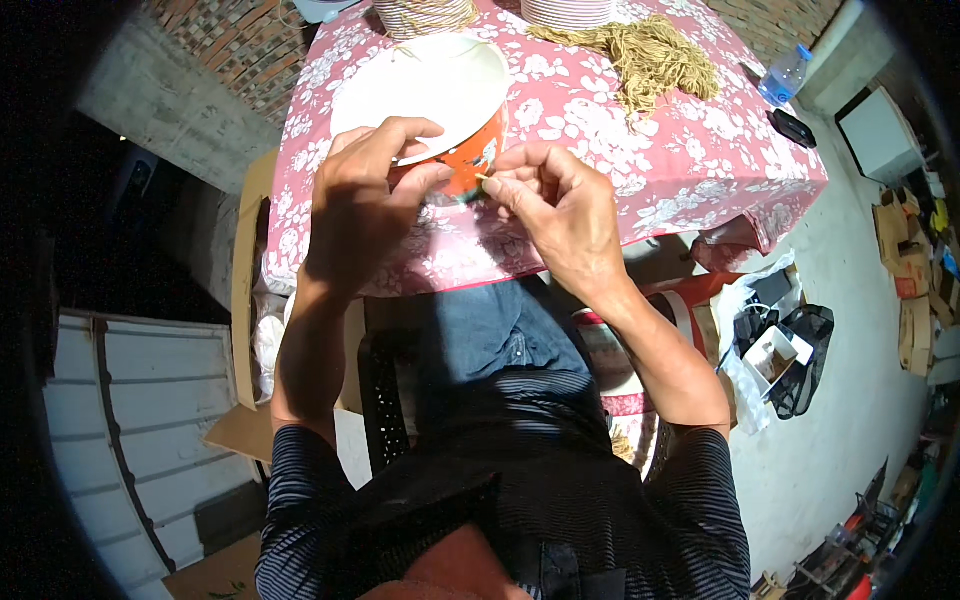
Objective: Manually threading and securing rope handles onto paper buckets.
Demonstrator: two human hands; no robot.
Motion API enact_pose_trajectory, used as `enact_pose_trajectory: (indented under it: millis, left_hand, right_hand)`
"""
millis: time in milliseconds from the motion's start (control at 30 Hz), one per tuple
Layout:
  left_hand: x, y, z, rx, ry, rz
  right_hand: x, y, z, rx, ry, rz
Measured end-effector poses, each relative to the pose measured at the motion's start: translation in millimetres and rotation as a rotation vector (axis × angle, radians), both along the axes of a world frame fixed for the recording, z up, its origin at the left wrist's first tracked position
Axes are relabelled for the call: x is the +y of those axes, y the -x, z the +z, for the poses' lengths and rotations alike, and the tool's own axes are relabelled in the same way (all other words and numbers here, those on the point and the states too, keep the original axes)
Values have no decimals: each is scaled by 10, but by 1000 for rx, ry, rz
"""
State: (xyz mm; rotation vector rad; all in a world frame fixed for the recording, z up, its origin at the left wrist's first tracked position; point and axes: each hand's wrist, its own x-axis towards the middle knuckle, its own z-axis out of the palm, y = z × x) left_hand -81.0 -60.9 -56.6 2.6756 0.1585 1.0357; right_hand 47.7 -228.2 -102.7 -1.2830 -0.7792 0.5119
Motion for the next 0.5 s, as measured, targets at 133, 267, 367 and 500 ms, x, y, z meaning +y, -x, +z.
enact_pose_trajectory:
  millis: [133,267,367,500]
  left_hand:
    - [-41,-34,18,-12,11,-24]
    - [-16,-28,-6,-30,-18,-26]
    - [-39,-23,3,-29,-29,-15]
    - [-59,-24,6,-28,-30,0]
  right_hand:
    - [80,37,17,92,-114,-27]
    - [132,70,25,81,-129,-59]
    - [168,87,25,70,-196,-81]
    - [212,144,48,35,-197,-127]
